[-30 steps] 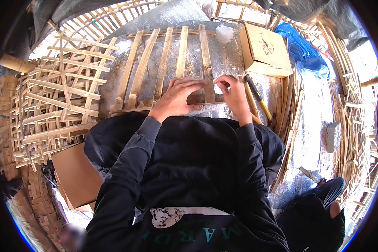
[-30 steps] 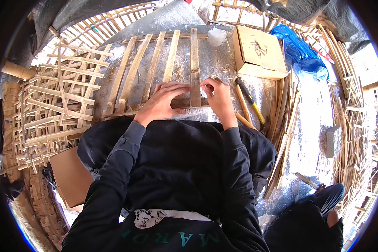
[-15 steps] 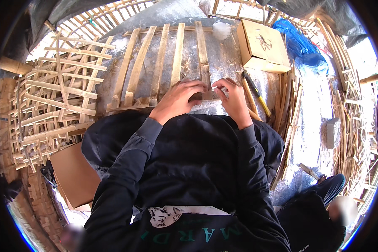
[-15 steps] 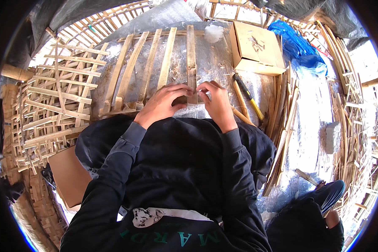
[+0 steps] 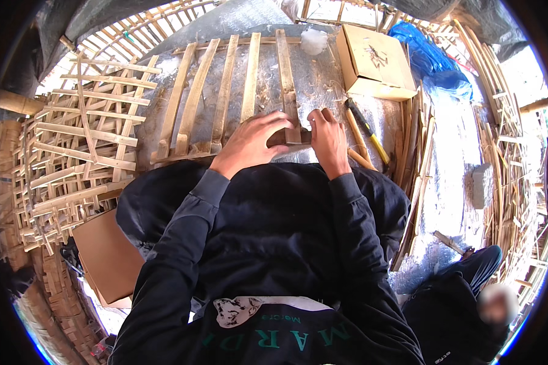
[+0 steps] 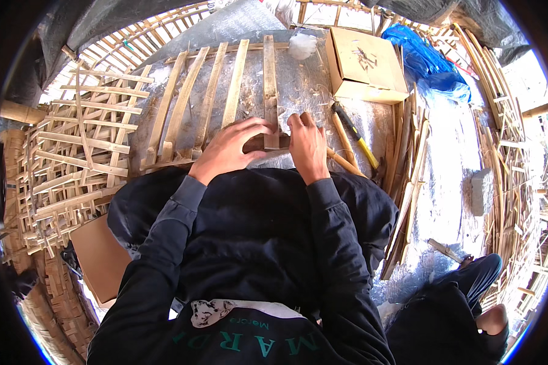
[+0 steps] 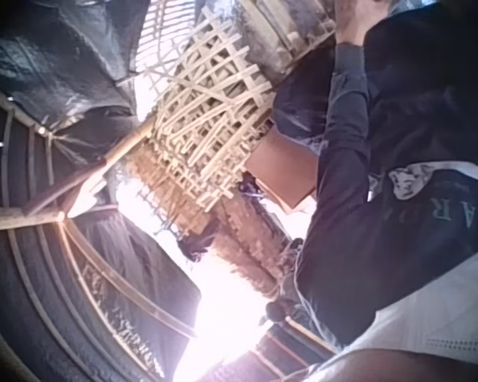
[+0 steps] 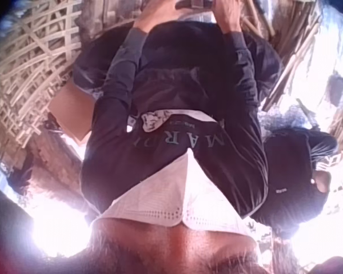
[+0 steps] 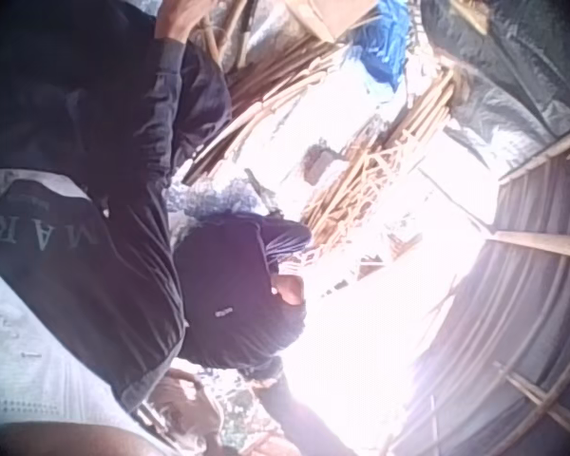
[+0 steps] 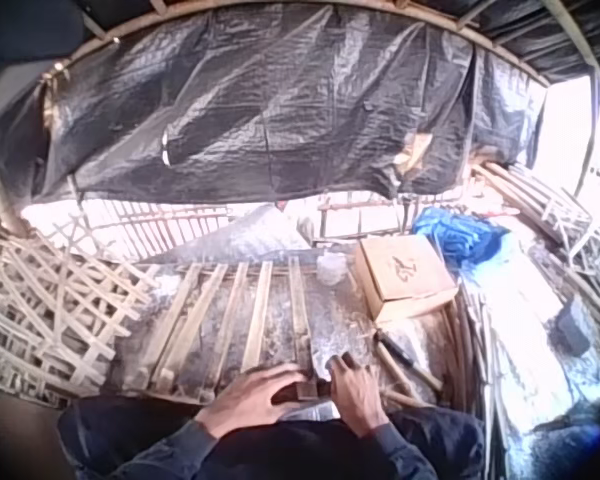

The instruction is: The person assembles a bamboo lattice structure by positioning thin wooden slats across parallel support beams and securing them by driving small nails through the slats with a hammer.

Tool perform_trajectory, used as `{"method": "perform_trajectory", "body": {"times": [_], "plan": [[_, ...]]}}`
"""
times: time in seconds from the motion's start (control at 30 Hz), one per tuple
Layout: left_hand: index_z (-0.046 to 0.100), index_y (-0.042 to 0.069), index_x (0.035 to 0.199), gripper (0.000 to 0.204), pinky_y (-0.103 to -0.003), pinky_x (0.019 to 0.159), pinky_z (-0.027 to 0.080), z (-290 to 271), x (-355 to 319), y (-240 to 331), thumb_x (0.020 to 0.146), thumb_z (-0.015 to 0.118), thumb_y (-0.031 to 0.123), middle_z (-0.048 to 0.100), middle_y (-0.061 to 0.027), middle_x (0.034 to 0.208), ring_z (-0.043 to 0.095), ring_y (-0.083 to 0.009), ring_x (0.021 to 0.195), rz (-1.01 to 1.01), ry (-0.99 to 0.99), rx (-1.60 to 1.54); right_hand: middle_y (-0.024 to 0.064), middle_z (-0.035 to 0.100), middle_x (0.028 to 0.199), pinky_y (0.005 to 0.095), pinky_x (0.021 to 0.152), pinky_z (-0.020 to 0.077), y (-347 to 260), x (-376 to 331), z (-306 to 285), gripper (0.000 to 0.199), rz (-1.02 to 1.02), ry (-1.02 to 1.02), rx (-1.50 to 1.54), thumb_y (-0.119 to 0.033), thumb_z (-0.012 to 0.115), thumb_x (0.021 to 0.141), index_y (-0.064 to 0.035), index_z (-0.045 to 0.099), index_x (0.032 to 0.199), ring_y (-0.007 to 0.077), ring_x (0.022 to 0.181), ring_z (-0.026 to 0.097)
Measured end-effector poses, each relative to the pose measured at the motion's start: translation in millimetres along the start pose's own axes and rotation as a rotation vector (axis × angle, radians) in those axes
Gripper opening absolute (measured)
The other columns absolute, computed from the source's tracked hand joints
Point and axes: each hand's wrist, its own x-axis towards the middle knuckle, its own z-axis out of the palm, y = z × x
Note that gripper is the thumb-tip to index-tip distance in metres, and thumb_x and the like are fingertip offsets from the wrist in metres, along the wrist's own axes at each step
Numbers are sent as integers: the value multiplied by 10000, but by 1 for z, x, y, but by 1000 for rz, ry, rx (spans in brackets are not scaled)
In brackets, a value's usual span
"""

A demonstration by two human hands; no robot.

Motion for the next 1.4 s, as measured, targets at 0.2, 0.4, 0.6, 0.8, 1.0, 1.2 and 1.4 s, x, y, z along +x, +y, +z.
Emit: {"method": "perform_trajectory", "body": {"times": [0.2,0.4,0.6,0.8,1.0,1.2,1.4], "plan": [[715,121,1175,373,-470,1010,531,10,0,6,877,853,298,688,-23,1268,689,-303,1145,-35,98,184,133,662,1032,519,869,490,-2,-2,4,188,8,6,-33,21,647,927,-81,657,1084,398,936,691],[717,120,1150,347,-491,1035,501,11,-3,17,887,839,311,698,-13,1222,681,-286,1165,-84,82,233,142,720,973,456,747,548,1,2,0,42,-23,157,172,-26,702,985,-40,683,1020,390,856,713],[720,102,1171,327,-499,1041,495,8,-1,12,883,784,244,703,-16,1225,663,-278,1201,-114,39,206,134,714,912,380,723,572,-20,2,-22,187,-115,132,486,96,753,859,-3,687,1004,292,805,739],[699,100,1227,376,-488,977,484,2,1,13,866,751,191,710,-40,1210,651,-290,1147,-13,70,359,134,726,881,407,781,568,-30,-2,-18,318,-143,39,567,136,730,819,-11,642,1087,321,855,746],[636,64,1275,383,-517,1000,498,9,-1,-3,898,704,58,721,-154,1200,644,-365,1174,61,192,129,129,727,859,456,788,556,-36,-3,-20,394,-141,8,509,122,739,838,-30,590,1169,380,888,730],[606,55,1314,329,-498,1056,509,11,1,-6,988,635,16,713,-179,1220,627,-424,1215,49,99,47,130,739,875,432,783,582,-32,-3,-14,380,-119,31,542,109,750,851,-33,587,1163,364,882,754],[657,14,1190,240,-483,945,554,12,6,-1,957,708,33,720,-193,1175,689,-421,1105,103,222,-71,135,787,956,373,785,625,-32,-3,-9,391,-108,33,501,62,786,877,-31,610,1214,293,883,794]]}}
